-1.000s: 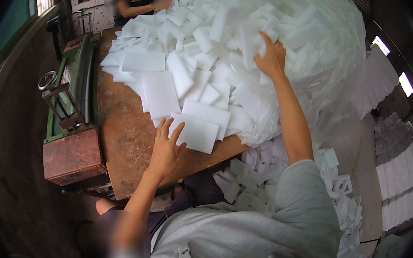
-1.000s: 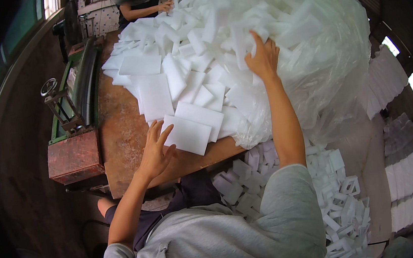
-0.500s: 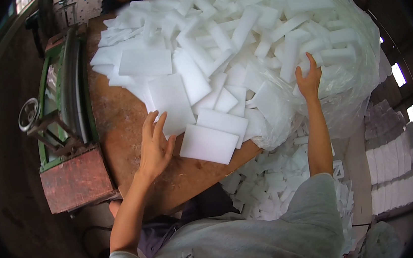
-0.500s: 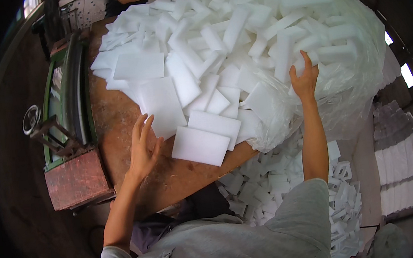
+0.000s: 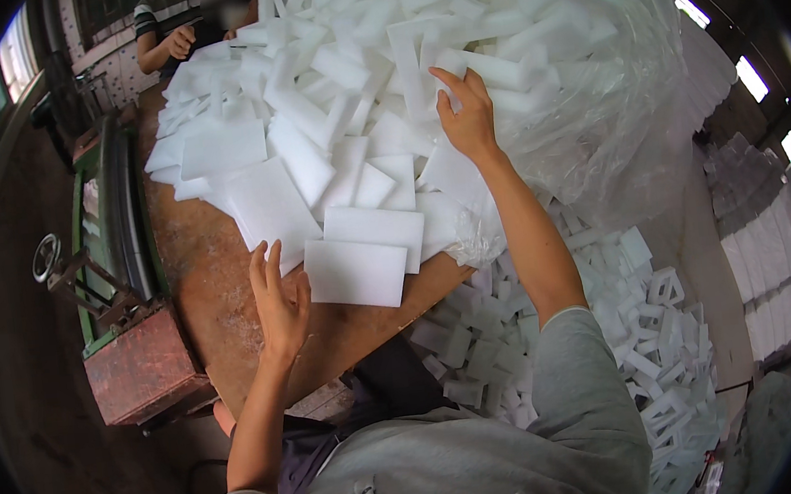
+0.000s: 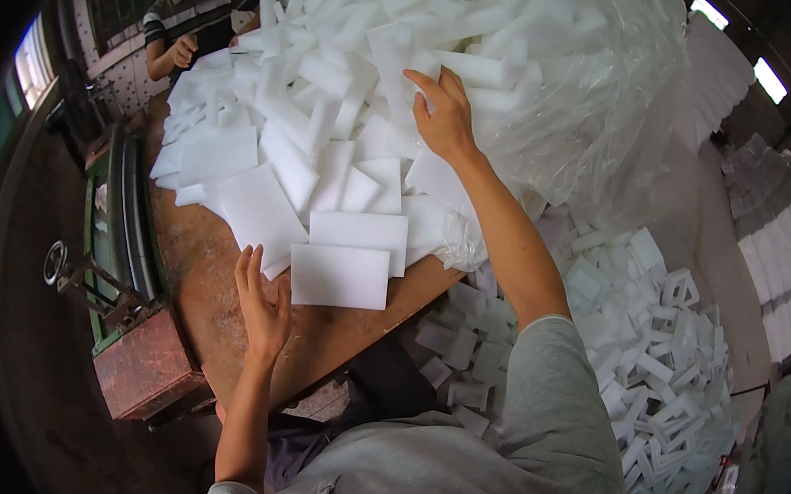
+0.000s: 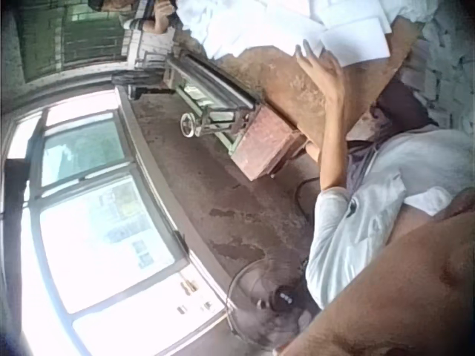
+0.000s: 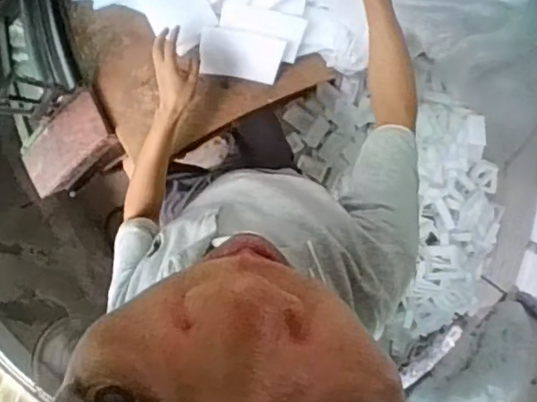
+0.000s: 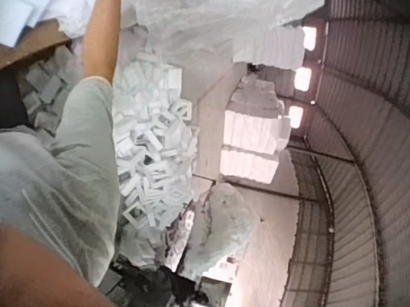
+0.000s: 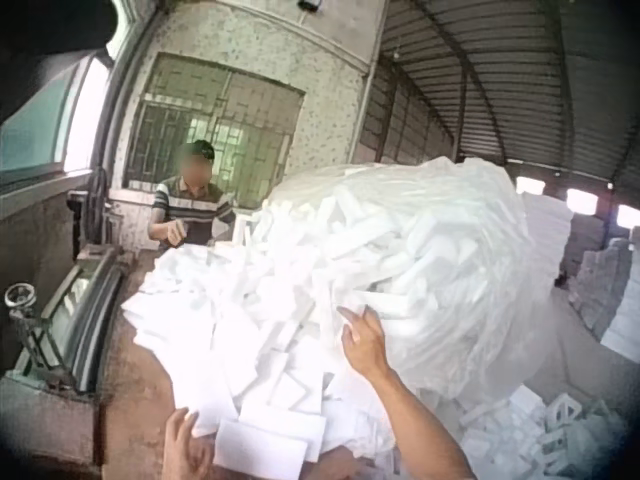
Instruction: The recorder is assembling or sorting foam packaging inserts, using a roller press to fold or crease the material.
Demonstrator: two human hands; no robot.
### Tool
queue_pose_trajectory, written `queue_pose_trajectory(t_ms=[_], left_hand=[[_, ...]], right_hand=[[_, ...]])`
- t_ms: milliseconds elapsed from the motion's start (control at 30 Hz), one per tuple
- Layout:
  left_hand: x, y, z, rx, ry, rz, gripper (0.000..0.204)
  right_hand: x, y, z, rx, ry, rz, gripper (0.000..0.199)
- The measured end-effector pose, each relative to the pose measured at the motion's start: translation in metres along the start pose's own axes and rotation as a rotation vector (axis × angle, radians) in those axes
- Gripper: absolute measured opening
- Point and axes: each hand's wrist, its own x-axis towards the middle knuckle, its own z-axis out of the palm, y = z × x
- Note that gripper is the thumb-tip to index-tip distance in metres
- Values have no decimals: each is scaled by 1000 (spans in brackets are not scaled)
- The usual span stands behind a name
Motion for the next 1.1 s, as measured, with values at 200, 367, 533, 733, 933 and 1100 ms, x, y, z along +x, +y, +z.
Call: queue_pose_trajectory(t_ms=[200, 367, 533, 733, 933, 1100], left_hand=[[-14, 27, 8, 160, 15, 26, 59], [-35, 36, 13, 248, -14, -25, 59], [-51, 32, 22, 181, -88, -86, 66], [-60, 4, 9, 162, -9, -260, 69], [23, -33, 7, 44, 118, -603, 78], [51, -44, 22, -360, 110, -856, 62]], right_hand=[[13, 23, -11, 116, -107, 65, 41], [-43, -13, -49, -194, 26, -36, 34], [-105, -49, -85, -33, 85, 167, 30], [-214, -157, -61, 276, -532, 493, 68], [-245, -209, -15, 145, -434, 663, 95], [-240, -206, -1, 94, -435, 749, 97]])
